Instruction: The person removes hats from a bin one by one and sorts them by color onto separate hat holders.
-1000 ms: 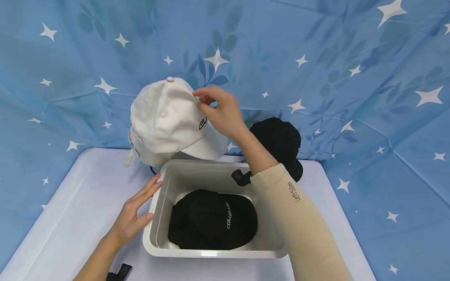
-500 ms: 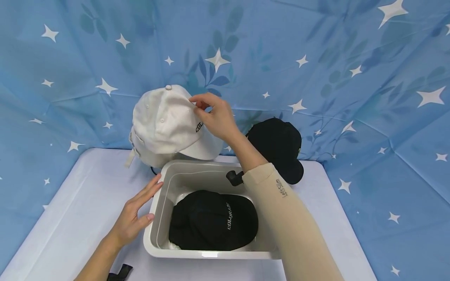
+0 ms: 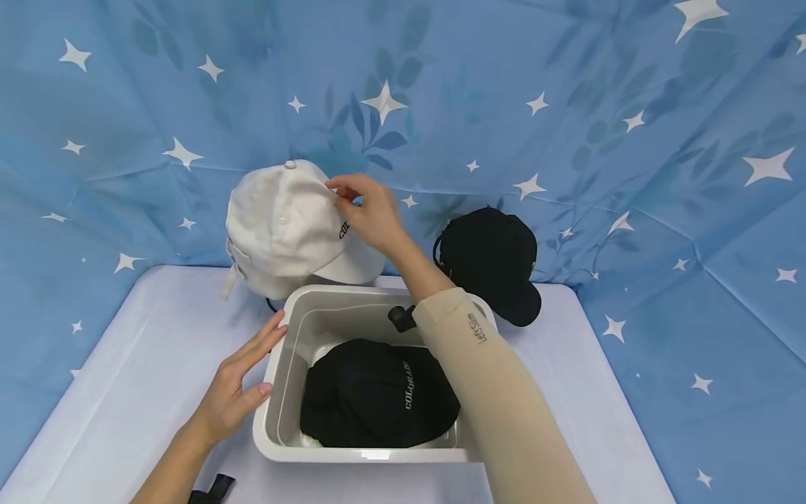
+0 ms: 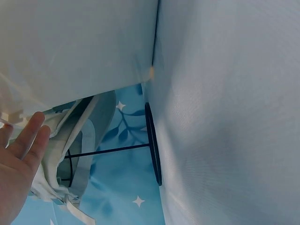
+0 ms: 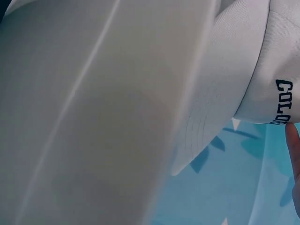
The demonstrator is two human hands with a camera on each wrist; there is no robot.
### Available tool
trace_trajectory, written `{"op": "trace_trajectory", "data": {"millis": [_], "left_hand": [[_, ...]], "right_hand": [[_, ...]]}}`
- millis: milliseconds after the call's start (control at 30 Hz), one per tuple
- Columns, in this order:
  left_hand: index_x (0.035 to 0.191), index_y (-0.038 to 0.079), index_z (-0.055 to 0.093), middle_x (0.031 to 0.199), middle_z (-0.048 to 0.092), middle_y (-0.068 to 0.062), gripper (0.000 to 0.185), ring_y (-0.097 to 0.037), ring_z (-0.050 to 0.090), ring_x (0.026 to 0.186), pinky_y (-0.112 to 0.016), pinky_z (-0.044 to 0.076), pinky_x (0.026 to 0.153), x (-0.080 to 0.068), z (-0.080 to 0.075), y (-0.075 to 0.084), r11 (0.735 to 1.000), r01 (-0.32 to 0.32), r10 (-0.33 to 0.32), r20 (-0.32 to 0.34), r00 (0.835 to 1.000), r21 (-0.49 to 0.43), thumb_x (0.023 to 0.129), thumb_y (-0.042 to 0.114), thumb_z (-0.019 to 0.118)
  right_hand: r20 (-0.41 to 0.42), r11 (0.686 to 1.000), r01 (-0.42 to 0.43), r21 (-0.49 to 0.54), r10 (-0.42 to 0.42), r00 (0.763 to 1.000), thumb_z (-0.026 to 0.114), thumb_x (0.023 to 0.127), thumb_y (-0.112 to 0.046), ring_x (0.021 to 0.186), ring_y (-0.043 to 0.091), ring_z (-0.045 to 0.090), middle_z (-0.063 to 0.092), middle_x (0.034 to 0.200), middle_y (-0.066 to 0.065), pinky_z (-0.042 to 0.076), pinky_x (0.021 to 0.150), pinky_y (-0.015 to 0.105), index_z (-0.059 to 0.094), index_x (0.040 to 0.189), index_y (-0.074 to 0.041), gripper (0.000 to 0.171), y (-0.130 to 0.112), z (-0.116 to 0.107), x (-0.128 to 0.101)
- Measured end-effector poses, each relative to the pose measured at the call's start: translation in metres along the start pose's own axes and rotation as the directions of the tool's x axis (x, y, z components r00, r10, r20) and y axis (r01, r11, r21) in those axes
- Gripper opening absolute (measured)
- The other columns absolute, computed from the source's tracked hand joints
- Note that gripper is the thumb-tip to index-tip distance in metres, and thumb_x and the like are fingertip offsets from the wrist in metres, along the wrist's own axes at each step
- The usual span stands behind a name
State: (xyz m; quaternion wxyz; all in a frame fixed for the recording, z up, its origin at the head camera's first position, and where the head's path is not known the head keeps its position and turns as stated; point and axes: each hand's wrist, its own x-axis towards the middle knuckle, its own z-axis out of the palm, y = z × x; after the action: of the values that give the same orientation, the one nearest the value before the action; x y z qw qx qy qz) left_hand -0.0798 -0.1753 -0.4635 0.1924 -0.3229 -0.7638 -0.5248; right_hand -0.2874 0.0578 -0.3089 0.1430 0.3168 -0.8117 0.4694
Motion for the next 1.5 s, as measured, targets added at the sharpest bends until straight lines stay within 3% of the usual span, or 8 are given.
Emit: {"op": "trace_trajectory", "data": {"millis": [200, 433, 733, 1167, 1500], "left_hand": [[0.152, -0.003, 0.05, 0.165, 0.036, -0.022, 0.071, -0.028, 0.038, 0.153, -0.026, 0.029, 0.122, 0.001, 0.0, 0.001, 1.0, -0.004, 0.004, -0.002, 1.0, -0.009, 0.083, 0.011, 0.06], [0.152, -0.004, 0.05, 0.165, 0.037, -0.022, 0.071, -0.028, 0.038, 0.152, -0.026, 0.029, 0.122, 0.0, -0.001, 0.0, 1.0, 0.001, -0.001, -0.004, 1.0, -0.005, 0.083, 0.012, 0.059], [0.153, -0.002, 0.05, 0.165, 0.037, -0.022, 0.072, -0.028, 0.038, 0.152, -0.025, 0.029, 0.122, 0.0, -0.002, 0.0, 1.0, -0.004, 0.004, 0.002, 1.0, 0.005, 0.084, 0.012, 0.06], [0.154, -0.001, 0.05, 0.166, 0.036, -0.019, 0.072, -0.028, 0.037, 0.153, -0.025, 0.028, 0.122, -0.001, -0.001, 0.0, 1.0, 0.027, -0.027, 0.013, 1.0, 0.011, 0.084, 0.012, 0.06], [0.154, 0.0, 0.05, 0.166, 0.036, -0.02, 0.071, -0.028, 0.038, 0.153, -0.024, 0.028, 0.121, -0.001, -0.002, 0.001, 0.999, 0.031, -0.031, 0.011, 0.999, 0.013, 0.084, 0.013, 0.059]], "right_hand": [[-0.01, 0.999, -0.022, -0.03, 0.022, 1.0, 0.07, 0.097, 0.001, 0.098, 0.021, 0.067, 0.069, 0.103, 0.01, 0.057, 0.086, 0.03, 0.077, 0.12, -0.005, 0.025, 0.002, 0.008, 0.003], [0.024, 0.995, 0.044, -0.094, -0.042, 0.999, 0.07, 0.097, 0.002, 0.094, 0.022, 0.068, 0.069, 0.099, 0.009, 0.055, 0.082, 0.031, 0.078, 0.119, -0.005, 0.025, 0.002, 0.019, 0.004], [0.056, 0.987, 0.07, -0.143, -0.062, 0.996, 0.067, 0.098, 0.003, 0.091, 0.023, 0.067, 0.069, 0.096, 0.01, 0.053, 0.08, 0.033, 0.078, 0.117, -0.004, 0.024, 0.004, 0.032, 0.0], [0.108, 0.982, 0.003, -0.188, 0.018, 0.994, 0.066, 0.098, 0.003, 0.1, 0.027, 0.07, 0.071, 0.103, 0.012, 0.057, 0.088, 0.038, 0.077, 0.121, -0.003, 0.026, 0.012, 0.032, -0.008], [0.175, 0.979, -0.045, -0.199, 0.081, 0.981, 0.066, 0.099, 0.001, 0.102, 0.027, 0.071, 0.073, 0.108, 0.013, 0.057, 0.085, 0.036, 0.072, 0.13, -0.002, 0.032, 0.015, 0.028, -0.013]]}}
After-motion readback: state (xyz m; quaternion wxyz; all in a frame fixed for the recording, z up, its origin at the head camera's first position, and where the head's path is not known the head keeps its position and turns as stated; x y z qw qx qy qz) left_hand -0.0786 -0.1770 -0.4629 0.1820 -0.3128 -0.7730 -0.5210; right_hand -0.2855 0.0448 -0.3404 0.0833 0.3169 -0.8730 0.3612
